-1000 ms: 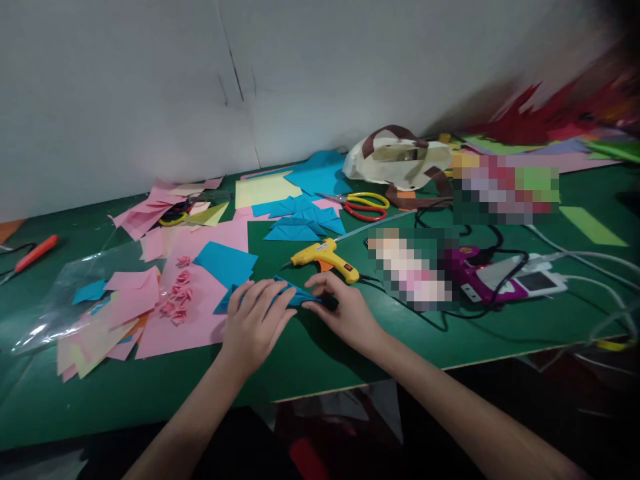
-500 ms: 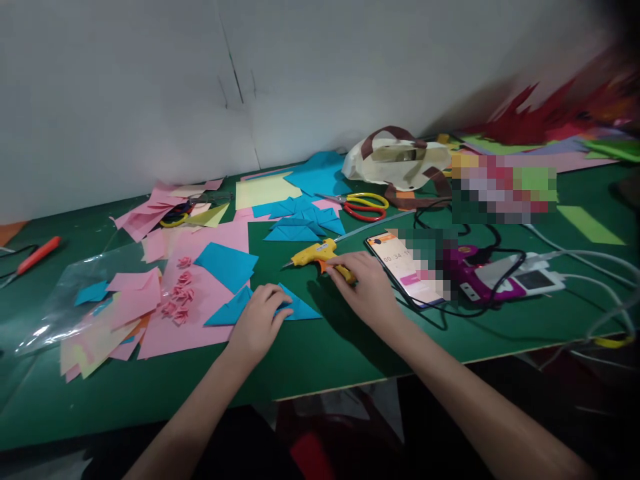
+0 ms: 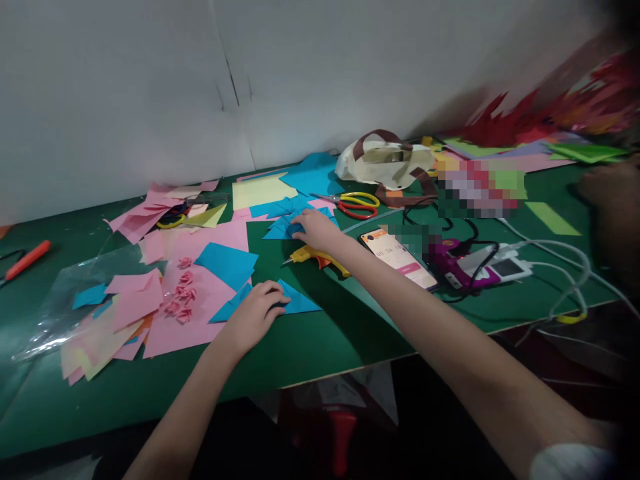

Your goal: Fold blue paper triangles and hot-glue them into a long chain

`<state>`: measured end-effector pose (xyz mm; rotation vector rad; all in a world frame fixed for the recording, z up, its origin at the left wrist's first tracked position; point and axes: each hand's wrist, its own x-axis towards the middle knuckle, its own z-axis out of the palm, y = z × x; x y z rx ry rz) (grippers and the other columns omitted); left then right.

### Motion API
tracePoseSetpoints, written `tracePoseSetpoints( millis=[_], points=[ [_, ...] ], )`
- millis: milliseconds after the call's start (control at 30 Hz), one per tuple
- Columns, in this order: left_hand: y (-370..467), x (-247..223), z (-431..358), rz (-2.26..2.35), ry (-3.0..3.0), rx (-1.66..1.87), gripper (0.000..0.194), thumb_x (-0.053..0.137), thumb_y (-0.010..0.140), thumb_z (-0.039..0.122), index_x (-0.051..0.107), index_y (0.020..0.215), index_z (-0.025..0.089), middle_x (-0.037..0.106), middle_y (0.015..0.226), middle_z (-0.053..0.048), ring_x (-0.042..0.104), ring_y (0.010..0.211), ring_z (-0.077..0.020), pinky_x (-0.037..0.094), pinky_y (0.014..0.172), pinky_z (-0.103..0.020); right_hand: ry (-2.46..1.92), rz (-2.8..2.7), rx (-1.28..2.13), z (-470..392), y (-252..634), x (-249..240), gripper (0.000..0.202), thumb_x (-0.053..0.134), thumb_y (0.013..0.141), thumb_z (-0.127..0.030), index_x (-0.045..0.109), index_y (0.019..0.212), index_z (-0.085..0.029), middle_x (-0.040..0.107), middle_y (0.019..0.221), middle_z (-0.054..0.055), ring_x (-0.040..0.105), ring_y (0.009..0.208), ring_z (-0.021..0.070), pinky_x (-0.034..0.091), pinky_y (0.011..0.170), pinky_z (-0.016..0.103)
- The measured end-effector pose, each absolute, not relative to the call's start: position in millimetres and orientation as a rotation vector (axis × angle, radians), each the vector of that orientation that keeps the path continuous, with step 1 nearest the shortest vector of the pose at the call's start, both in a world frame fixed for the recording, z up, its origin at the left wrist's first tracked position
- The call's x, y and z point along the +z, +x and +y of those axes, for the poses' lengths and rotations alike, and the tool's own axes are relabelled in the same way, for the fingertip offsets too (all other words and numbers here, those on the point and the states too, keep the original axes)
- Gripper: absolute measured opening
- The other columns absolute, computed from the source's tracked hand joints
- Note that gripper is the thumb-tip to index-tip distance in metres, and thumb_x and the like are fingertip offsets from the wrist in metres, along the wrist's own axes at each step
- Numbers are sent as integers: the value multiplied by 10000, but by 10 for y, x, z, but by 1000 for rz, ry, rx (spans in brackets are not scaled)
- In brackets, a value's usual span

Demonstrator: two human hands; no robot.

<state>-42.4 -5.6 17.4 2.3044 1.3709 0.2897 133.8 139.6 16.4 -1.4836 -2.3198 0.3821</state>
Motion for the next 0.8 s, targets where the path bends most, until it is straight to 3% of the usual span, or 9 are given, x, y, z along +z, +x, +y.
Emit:
tracePoseSetpoints(
  millis=[200,367,433,667,800],
  points=[
    [-426,150,-57,1401,2248,280,285,513,843,133,569,1110,217,554,1100,-47,510,1073,-196,402,953,-357,-1457,-2212,480,1552,1286,123,62,596,776,-200,623,796,-148,623,777,73,551,749,204,409,684,315],
    [-401,71,-76,1436,2179,346,269,507,857,192,551,1117,244,523,1088,-44,504,1068,-200,404,935,-354,-1253,-2028,467,1386,1397,344,166,408,897,-280,523,917,-163,569,836,30,503,735,140,393,665,263],
    [-372,54,-85,1454,2135,402,221,539,840,205,551,1060,228,525,1058,-40,500,1052,-203,404,922,-356,-1025,-1830,525,1214,1477,427,155,423,893,-293,507,913,-164,539,781,14,487,694,130,392,639,256],
    [-293,157,-169,1430,2169,376,138,528,780,88,485,842,203,557,886,-8,522,862,-188,418,778,-336,-1086,-1916,643,390,1778,384,276,442,888,-278,565,1124,-203,642,875,38,573,708,144,448,648,259],
    [-316,208,-201,1419,2210,317,175,482,746,35,461,790,203,525,827,-3,493,807,-187,401,727,-322,-1104,-2085,805,137,1802,140,314,428,883,-200,587,1152,-225,663,1074,54,616,969,184,470,834,316]
  ],
)
